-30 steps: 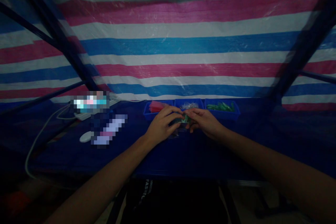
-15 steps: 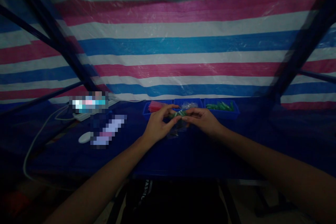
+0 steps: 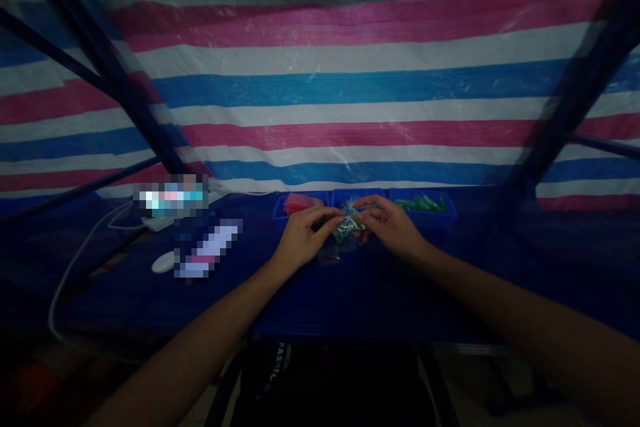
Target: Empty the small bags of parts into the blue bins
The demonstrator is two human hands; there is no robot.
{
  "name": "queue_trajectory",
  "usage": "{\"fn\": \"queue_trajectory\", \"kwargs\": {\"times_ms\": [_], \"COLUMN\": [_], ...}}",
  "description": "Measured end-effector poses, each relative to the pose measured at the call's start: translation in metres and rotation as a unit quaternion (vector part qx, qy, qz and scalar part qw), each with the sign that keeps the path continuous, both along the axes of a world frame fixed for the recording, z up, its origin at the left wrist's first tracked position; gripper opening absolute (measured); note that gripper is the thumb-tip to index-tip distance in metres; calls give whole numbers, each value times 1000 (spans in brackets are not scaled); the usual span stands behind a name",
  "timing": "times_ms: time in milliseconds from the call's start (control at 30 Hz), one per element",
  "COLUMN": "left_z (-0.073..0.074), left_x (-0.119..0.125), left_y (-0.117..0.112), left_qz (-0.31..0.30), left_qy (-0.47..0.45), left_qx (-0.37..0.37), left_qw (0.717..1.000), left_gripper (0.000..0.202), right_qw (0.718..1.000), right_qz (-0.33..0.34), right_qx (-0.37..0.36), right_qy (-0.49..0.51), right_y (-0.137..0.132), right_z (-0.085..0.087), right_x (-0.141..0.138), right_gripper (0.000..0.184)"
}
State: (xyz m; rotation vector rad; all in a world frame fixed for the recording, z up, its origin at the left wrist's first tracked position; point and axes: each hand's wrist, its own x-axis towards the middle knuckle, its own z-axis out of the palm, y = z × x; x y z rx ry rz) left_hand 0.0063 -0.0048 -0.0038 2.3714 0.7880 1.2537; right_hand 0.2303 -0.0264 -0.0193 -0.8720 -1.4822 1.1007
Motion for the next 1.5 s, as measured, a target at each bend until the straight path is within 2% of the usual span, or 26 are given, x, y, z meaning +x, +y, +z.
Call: {"fn": "queue_trajectory", "kwargs": {"times_ms": [133, 267, 367, 500, 633, 767, 933, 1100, 1200, 1300, 1400, 1500], "left_z": [1, -3, -6, -3, 2, 2, -1, 0, -1, -2, 1, 4], "left_x": [-3, -5, -3, -1, -2, -2, -1, -1, -1, -1, 0, 1], "left_y": [0, 5, 5, 0, -4, -2, -1, -2, -3, -6, -10, -12], "left_qz": [-10, -23, -14, -28, -31, -12, -21, -17, 6, 1, -58, -79], "left_qy": [0, -13, -6, 24, 63, 61, 81, 80, 50, 38, 11, -8], "left_qx": [-5, -30, -32, -56, -56, 8, 22, 8, -41, -118, -181, -167], "left_qw": [1000, 999, 999, 998, 996, 998, 996, 997, 998, 992, 982, 983], "left_gripper": [28, 42, 37, 27, 35, 32, 30, 27, 30, 43, 47, 41], "right_qw": [1000, 1000, 999, 996, 992, 999, 999, 998, 999, 995, 980, 953], "right_qz": [-7, 9, 15, -23, -34, -2, 22, 22, -17, -77, -95, -80], "right_qx": [7, 5, 15, 39, 71, 15, -10, 0, -4, 34, 119, 211], "right_qy": [-8, -12, -30, -81, -96, -41, -38, -53, -39, -52, -127, -201], "right_y": [3, 4, 5, 7, 8, 8, 4, 2, 6, 8, 5, -1], "right_z": [-2, -2, -3, -5, -6, -9, -10, -6, -9, -14, -12, -7], "right_x": [4, 8, 9, 10, 11, 8, 5, 6, 5, 5, 6, 5], "right_gripper": [34, 38, 43, 31, 30, 29, 31, 30, 34, 35, 25, 15]}}
